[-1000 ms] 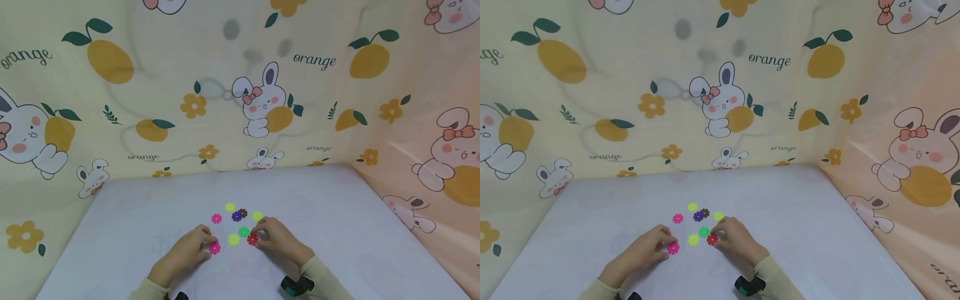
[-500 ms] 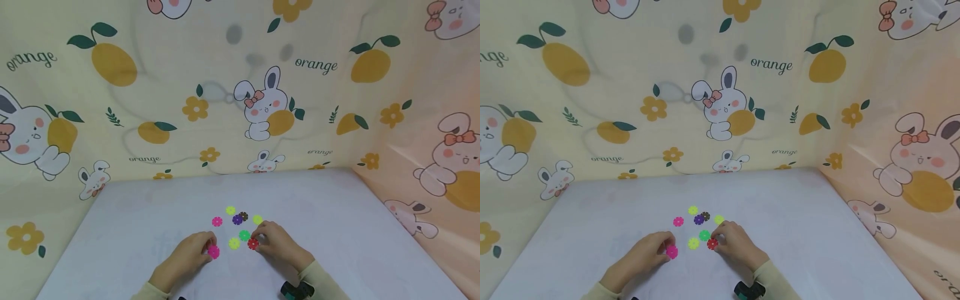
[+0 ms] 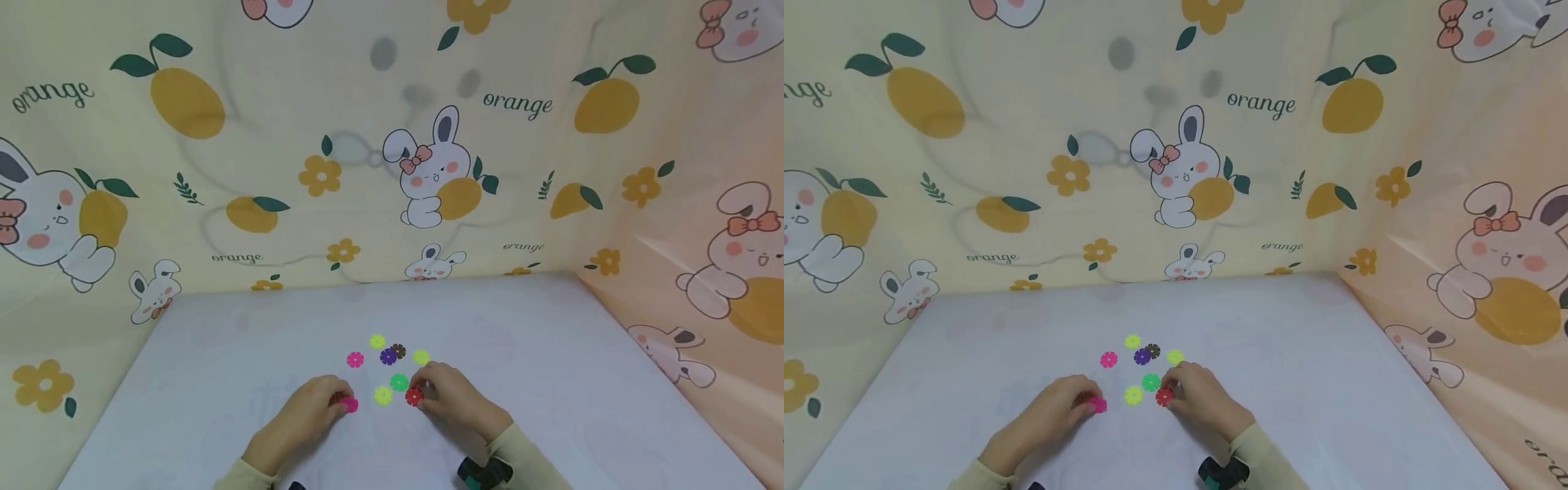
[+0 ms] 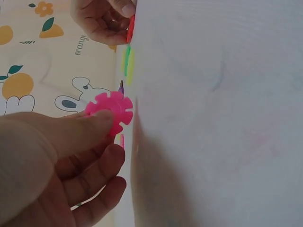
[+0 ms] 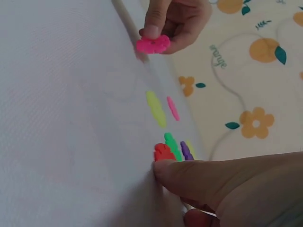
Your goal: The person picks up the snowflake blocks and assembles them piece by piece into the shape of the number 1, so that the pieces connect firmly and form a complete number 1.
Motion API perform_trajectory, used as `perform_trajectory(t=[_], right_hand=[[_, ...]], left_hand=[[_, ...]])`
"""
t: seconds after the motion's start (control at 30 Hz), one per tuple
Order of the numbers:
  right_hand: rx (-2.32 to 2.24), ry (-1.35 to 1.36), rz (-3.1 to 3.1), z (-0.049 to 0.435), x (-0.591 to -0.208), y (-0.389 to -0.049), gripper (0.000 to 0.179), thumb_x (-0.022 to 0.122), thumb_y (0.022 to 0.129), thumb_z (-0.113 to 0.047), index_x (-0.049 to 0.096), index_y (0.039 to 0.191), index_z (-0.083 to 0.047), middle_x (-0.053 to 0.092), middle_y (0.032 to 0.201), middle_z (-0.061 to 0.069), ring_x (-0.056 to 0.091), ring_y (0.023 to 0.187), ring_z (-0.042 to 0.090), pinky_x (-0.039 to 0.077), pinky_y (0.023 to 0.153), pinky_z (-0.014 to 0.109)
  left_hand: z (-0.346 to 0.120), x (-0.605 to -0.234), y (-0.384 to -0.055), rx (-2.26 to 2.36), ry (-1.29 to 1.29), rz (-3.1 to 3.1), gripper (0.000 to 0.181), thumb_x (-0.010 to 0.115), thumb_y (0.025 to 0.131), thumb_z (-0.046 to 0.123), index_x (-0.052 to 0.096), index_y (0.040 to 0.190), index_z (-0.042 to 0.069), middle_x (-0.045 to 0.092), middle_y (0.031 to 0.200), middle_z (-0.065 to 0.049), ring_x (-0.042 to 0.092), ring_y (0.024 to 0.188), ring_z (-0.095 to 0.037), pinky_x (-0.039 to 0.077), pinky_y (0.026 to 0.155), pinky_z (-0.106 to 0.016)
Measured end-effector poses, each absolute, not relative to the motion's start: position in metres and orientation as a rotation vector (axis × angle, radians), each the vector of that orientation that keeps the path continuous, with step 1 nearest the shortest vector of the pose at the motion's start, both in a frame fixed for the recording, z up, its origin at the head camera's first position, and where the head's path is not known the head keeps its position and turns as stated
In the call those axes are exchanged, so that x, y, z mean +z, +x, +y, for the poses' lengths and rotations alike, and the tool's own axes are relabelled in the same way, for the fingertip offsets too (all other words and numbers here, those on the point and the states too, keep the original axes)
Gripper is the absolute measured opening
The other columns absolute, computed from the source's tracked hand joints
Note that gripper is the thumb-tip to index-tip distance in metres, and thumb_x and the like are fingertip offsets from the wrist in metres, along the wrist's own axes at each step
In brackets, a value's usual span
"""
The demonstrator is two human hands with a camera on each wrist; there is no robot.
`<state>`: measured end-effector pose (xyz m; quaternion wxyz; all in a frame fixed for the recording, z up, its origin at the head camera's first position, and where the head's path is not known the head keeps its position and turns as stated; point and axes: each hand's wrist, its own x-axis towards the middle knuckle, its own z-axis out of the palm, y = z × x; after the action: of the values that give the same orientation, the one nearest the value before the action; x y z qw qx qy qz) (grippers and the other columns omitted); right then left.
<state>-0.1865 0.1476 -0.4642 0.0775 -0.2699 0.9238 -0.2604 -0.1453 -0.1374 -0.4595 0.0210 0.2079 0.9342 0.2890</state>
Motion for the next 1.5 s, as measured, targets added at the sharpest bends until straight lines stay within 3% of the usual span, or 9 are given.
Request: perform_trajectory(t=[0.13, 0.27, 0.43, 0.57, 0.77, 0.97, 1.2, 1.4, 1.5], right_hand=[[-0.862, -0.792, 2.704, 0.147, -0.462, -0.188, 0.026, 0.082, 0.084, -0.011, 0.063, 0.100, -0.017, 0.065, 0.095, -0.008, 0.056, 0.088, 0.008, 0.051, 0.079, 0.029], [-0.960, -0.766, 2.621, 0.148, -0.463, -0.190, 0.020, 0.076, 0.090, -0.010, 0.060, 0.100, -0.018, 0.064, 0.090, -0.008, 0.056, 0.082, 0.006, 0.050, 0.073, 0.023], [-1.074, -0.744, 2.529, 0.147, -0.459, -0.191, 0.008, 0.066, 0.098, -0.013, 0.059, 0.099, -0.016, 0.064, 0.087, -0.006, 0.058, 0.078, 0.009, 0.049, 0.067, 0.023], [-1.203, -0.730, 2.458, 0.144, -0.447, -0.191, 0.005, 0.061, 0.101, -0.012, 0.057, 0.104, -0.013, 0.066, 0.085, 0.004, 0.060, 0.074, 0.014, 0.048, 0.063, 0.022], [-1.477, -0.778, 2.395, 0.134, -0.424, -0.189, 0.015, 0.062, 0.101, -0.014, 0.060, 0.114, -0.007, 0.064, 0.075, 0.020, 0.050, 0.062, 0.006, 0.041, 0.056, 0.020], [-1.711, -0.786, 2.372, 0.130, -0.403, -0.178, 0.023, 0.064, 0.101, -0.017, 0.064, 0.119, -0.003, 0.067, 0.078, 0.011, 0.051, 0.062, 0.006, 0.046, 0.057, 0.023], [-1.869, -0.802, 2.303, 0.128, -0.392, -0.168, 0.021, 0.064, 0.099, -0.009, 0.066, 0.118, 0.000, 0.067, 0.081, 0.017, 0.054, 0.063, 0.011, 0.050, 0.059, 0.023], [-1.934, -0.873, 2.262, 0.121, -0.397, -0.161, 0.021, 0.063, 0.098, -0.005, 0.069, 0.116, 0.003, 0.062, 0.073, -0.003, 0.044, 0.056, 0.006, 0.039, 0.051, 0.023], [-1.940, -0.847, 2.239, 0.117, -0.400, -0.158, 0.022, 0.064, 0.098, -0.006, 0.069, 0.118, 0.003, 0.060, 0.073, -0.007, 0.042, 0.057, 0.004, 0.038, 0.051, 0.022]], left_hand=[[-0.140, -0.459, -0.149, 0.986, 0.654, 2.846, 0.004, 0.072, 0.092, 0.012, 0.071, 0.092, 0.015, 0.067, 0.088, 0.009, 0.056, 0.080, -0.002, 0.052, 0.073, -0.026], [-0.143, -0.457, -0.154, 1.084, 0.621, 2.761, 0.010, 0.066, 0.097, 0.010, 0.068, 0.091, 0.018, 0.068, 0.087, 0.010, 0.057, 0.078, -0.001, 0.051, 0.072, -0.023], [-0.144, -0.451, -0.157, 1.225, 0.566, 2.658, 0.008, 0.060, 0.101, 0.008, 0.066, 0.098, 0.012, 0.071, 0.085, 0.002, 0.062, 0.073, -0.006, 0.052, 0.066, -0.021], [-0.142, -0.441, -0.155, 1.351, 0.547, 2.630, 0.007, 0.058, 0.102, 0.008, 0.064, 0.105, 0.008, 0.071, 0.083, -0.006, 0.063, 0.069, -0.011, 0.052, 0.061, -0.022], [-0.137, -0.423, -0.147, 1.423, 0.538, 2.693, 0.010, 0.061, 0.100, 0.009, 0.066, 0.109, 0.012, 0.070, 0.086, -0.005, 0.063, 0.075, -0.013, 0.053, 0.067, -0.022], [-0.131, -0.403, -0.136, 1.420, 0.482, 2.744, 0.007, 0.064, 0.100, 0.016, 0.067, 0.105, 0.017, 0.067, 0.088, 0.008, 0.061, 0.081, -0.009, 0.054, 0.075, -0.021], [-0.126, -0.389, -0.124, 1.436, 0.630, 2.820, 0.011, 0.060, 0.101, 0.012, 0.069, 0.108, 0.013, 0.065, 0.084, 0.010, 0.059, 0.077, -0.003, 0.053, 0.072, -0.021], [-0.123, -0.389, -0.118, 1.360, 0.656, 2.931, 0.030, 0.070, 0.094, 0.007, 0.067, 0.124, 0.010, 0.074, 0.083, 0.008, 0.061, 0.073, 0.000, 0.052, 0.067, -0.018], [-0.123, -0.390, -0.115, 1.370, 0.675, 2.959, 0.032, 0.071, 0.092, 0.005, 0.065, 0.123, 0.011, 0.075, 0.083, 0.007, 0.063, 0.072, -0.002, 0.052, 0.065, -0.018]])
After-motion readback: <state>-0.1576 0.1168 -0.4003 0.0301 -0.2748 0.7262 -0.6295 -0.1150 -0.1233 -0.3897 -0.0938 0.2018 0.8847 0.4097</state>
